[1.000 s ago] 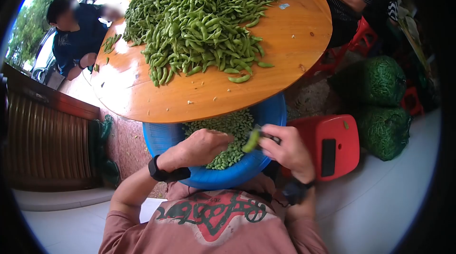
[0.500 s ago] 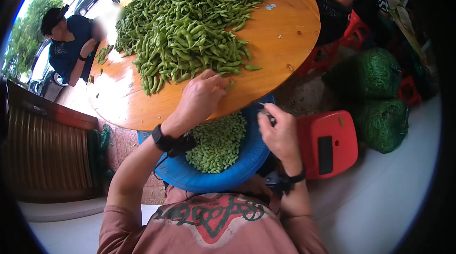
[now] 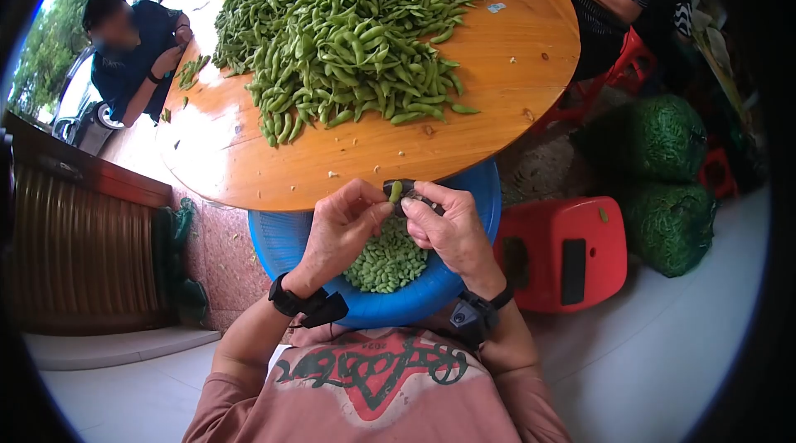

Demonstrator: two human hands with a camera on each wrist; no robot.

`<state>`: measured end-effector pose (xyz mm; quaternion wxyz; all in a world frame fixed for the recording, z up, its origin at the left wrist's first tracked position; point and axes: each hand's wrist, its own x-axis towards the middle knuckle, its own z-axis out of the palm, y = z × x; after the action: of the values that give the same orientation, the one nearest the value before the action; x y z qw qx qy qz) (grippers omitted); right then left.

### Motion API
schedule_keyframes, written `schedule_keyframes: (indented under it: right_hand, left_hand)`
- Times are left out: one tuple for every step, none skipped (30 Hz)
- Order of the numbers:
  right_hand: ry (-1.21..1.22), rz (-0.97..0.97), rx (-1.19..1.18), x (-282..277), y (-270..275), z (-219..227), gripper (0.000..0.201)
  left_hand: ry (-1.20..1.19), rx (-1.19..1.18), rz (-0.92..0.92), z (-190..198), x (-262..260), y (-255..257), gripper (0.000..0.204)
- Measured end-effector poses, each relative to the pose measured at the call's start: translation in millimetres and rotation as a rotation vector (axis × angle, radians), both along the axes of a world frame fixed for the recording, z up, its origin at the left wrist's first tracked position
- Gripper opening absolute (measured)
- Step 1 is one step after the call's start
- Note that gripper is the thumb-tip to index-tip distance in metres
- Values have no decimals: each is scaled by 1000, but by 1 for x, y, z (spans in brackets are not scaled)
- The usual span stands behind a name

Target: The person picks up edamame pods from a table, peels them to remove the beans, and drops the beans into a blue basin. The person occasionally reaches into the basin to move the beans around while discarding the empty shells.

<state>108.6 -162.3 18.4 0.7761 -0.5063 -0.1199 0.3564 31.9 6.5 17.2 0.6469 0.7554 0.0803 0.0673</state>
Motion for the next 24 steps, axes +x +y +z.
schedule_keyframes:
  right_hand:
    - [-11, 18, -10, 1, -1, 1, 17]
    - [-22, 35, -19, 2, -3, 2, 17]
    - [-20, 33, -18, 2, -5, 4, 17]
    - [52, 114, 50, 2, -8, 7, 17]
    - [123, 193, 118, 2, -10, 9, 16]
    - [157, 199, 139, -1, -10, 10, 17]
    - [150, 198, 161, 1, -12, 5, 16]
    - [142, 199, 183, 2, -13, 0, 15]
    - [142, 200, 183, 2, -13, 1, 15]
    - [89, 95, 109, 0, -13, 3, 15]
    - [36, -10, 35, -1, -13, 5, 14]
    - [36, -10, 36, -2, -14, 6, 14]
    - [48, 8, 34, -2, -16, 8, 14]
    - [60, 26, 32, -3, -17, 10, 14]
    - [39, 33, 40, -4, -16, 14, 15]
    - [40, 33, 39, -4, -15, 14, 15]
    - [12, 27, 0, -5, -15, 14, 14]
    - [-14, 23, -40, -6, -14, 14, 14]
    - [-10, 24, -41, -7, -14, 14, 14]
    - [-39, 27, -78, -7, -13, 16, 14]
    - [-68, 30, -114, -7, -13, 16, 13]
    - [-67, 31, -115, -6, -13, 15, 13]
    - [-86, 51, -119, -5, -13, 13, 13]
    - [-105, 70, -124, -4, -14, 12, 13]
  left_hand:
    - [-18, -12, -36, 0, -1, 1, 8]
    - [-17, -12, -36, 0, -2, 3, 8]
    - [38, -375, -123, -1, -4, 6, 8]
    - [95, -738, -211, 0, -4, 9, 8]
    - [98, -735, -215, 2, -4, 10, 8]
    - [135, -828, -230, 7, -6, 9, 8]
    - [172, -921, -243, 8, -7, 8, 8]
    - [173, -922, -244, 7, -7, 5, 8]
    - [116, -811, -183, 4, -7, 2, 8]
    - [60, -698, -122, 2, -7, 1, 8]
    - [60, -696, -121, 2, -8, 1, 8]
    - [35, -578, -97, 1, -8, 1, 9]
    - [9, -462, -72, 0, -9, 1, 10]
    - [8, -463, -72, 0, -9, 0, 10]
    - [-37, -280, -65, -1, -10, -3, 11]
    - [-80, -97, -58, -2, -11, -4, 12]
    - [-64, -91, -42, 0, -12, -5, 11]
    - [-62, -92, -41, -1, -13, -5, 11]
    - [-57, -71, -34, -1, -14, -5, 11]
    - [-53, -51, -28, -1, -14, -5, 10]
    - [-51, -51, -27, -1, -15, -4, 10]
    - [9, -166, -51, -1, -17, -3, 9]
    - [69, -282, -75, -1, -18, -3, 9]
    - [69, -282, -75, -3, -18, -3, 9]
